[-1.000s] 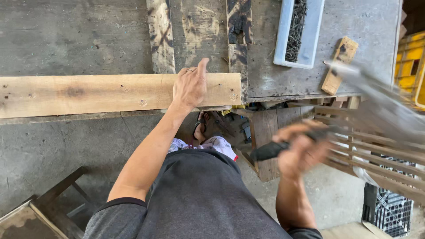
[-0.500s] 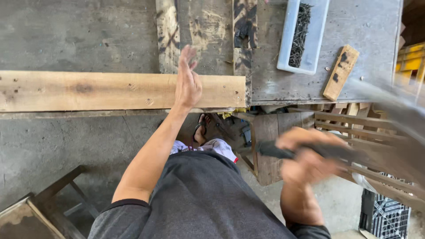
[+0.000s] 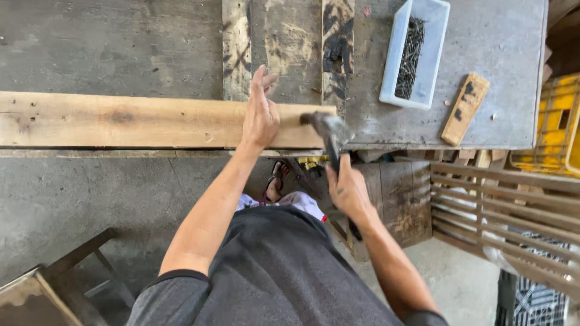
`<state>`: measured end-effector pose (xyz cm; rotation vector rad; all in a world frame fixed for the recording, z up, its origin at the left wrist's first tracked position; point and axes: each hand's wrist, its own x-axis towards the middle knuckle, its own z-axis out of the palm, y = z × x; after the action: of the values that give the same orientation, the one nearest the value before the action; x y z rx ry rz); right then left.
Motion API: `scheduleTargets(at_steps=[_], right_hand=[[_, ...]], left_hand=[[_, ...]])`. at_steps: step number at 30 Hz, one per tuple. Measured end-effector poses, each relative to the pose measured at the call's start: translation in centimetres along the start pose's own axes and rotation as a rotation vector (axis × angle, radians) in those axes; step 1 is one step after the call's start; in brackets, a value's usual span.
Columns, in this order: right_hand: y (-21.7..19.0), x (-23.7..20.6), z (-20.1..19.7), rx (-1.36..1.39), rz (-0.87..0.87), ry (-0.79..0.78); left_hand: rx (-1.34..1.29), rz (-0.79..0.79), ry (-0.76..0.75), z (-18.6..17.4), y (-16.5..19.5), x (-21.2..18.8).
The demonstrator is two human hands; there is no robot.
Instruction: The person hammers nails into a long wooden plank using a hammer, then sets the plank aside. They then pick up several small wooden blocks, arrange them on the workbench, and place the plank on top of the blocks to test the fit.
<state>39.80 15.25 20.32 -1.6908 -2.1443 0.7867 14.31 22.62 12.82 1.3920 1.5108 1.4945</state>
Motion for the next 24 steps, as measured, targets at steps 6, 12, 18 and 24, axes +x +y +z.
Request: scheduleTargets(at_steps=[6,12,18,24], right_hand=[[3.4,-0.6,-2.9,0.446,0.29,0.004],[11.7,-1.1,-3.7,0.209,0.149,0.373],[17.1,-0.4,-3.2,0.142,0.274,0.316],[18.2,4.1,-3.3,-0.049,0.001,0.392]], left_hand=[[0.46,0.045,-0.304,-1.1,2.0,0.5],[0.902,0.367,-0.663,1.4,5.0,0.1],[0.989,0.251,-0.736,3.0,6.4,0.3],[0.974,0.243,-0.736,3.0,6.2,0.4]])
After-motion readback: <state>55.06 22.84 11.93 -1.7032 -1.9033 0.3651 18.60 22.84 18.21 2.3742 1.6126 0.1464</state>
